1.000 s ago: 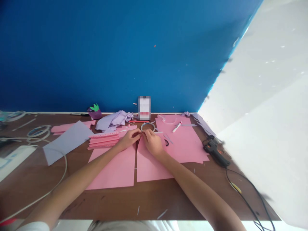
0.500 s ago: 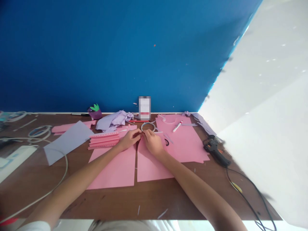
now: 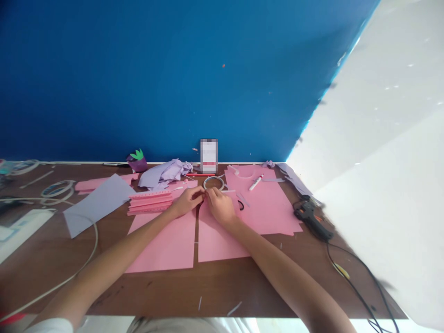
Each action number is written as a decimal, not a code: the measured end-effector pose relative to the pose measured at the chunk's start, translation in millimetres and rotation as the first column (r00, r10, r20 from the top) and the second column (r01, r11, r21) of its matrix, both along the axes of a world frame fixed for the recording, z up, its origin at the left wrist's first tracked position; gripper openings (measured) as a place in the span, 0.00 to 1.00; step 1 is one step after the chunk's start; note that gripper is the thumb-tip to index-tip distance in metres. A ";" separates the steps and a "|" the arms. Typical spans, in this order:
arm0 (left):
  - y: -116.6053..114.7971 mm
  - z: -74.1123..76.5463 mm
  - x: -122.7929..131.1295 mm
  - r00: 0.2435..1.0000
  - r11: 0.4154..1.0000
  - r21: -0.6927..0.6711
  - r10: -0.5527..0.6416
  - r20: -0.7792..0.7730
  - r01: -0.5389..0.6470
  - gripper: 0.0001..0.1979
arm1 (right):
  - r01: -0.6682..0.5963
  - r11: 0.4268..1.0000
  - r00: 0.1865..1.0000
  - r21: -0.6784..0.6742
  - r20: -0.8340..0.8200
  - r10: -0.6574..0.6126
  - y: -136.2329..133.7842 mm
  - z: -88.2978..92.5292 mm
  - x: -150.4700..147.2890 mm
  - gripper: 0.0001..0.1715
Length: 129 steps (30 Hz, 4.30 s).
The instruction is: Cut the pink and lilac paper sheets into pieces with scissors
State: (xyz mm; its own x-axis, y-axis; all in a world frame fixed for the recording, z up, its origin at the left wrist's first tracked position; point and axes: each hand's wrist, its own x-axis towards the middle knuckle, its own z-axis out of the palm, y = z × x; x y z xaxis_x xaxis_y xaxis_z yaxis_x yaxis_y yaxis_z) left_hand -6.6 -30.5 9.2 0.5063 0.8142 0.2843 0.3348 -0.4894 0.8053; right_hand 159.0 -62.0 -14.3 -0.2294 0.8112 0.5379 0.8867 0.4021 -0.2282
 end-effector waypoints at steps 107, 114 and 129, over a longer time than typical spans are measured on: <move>29.0 -30.2 -1.5 0.979 0.988 -0.150 -0.001 0.203 0.032 0.13 | -0.157 0.986 0.985 0.050 -0.065 0.160 1.8 5.7 2.5 0.20; 31.2 -29.7 -1.2 0.976 0.978 -0.205 0.005 0.219 0.041 0.11 | -0.160 0.986 0.986 0.053 -0.047 0.163 2.2 6.3 1.0 0.23; 33.6 -23.9 -6.3 0.897 0.936 -0.224 0.330 0.292 -0.272 0.07 | -0.147 0.989 0.988 -0.024 -0.052 0.145 9.4 37.7 13.3 0.22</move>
State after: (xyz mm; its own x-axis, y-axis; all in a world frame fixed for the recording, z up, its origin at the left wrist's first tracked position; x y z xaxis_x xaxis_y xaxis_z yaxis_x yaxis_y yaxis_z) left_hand -12.9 3.1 -14.7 0.1344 0.9639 0.2298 0.1536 -0.2494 0.9562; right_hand 172.3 -52.5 23.4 -0.3201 0.7857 0.5293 0.8062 0.5193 -0.2834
